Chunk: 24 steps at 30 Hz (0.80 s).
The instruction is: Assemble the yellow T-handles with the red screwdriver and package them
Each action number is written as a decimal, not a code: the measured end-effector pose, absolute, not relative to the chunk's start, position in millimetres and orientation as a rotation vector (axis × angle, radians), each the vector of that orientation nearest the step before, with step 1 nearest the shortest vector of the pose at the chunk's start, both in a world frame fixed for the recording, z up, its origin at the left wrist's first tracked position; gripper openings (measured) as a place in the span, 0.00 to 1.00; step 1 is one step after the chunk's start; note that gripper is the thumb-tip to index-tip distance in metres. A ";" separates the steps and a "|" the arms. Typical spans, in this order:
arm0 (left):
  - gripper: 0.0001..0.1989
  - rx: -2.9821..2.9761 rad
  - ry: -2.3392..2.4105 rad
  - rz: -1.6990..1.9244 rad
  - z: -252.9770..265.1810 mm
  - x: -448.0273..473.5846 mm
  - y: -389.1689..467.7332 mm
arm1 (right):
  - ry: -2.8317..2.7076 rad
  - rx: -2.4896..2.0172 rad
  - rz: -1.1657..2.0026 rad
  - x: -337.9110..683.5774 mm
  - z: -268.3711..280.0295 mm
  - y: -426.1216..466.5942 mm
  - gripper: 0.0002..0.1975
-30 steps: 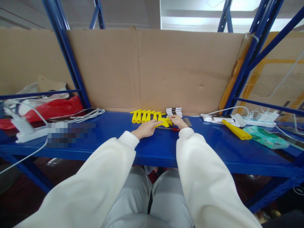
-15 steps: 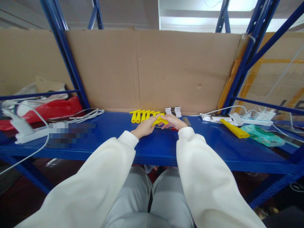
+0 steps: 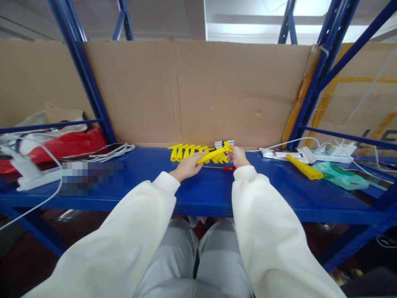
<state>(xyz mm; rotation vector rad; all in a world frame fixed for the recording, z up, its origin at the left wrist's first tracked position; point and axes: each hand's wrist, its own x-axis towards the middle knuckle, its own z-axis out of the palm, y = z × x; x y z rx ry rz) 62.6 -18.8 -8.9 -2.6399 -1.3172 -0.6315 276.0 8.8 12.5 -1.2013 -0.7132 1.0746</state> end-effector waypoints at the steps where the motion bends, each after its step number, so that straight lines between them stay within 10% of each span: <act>1: 0.29 -2.644 -1.306 -0.645 -9.5 62.6 -18.0 | -0.690 -1.196 1.077 278.1 13.0 8.3 0.07; 14: 0.24 -2.618 -1.253 -0.859 -14.1 63.4 -11.1 | -0.591 -1.014 1.108 283.1 14.8 8.3 0.10; 24: 0.21 -1.888 -2.088 -1.227 6.0 23.9 -1.1 | -0.778 -0.877 1.142 276.2 19.2 -2.3 0.14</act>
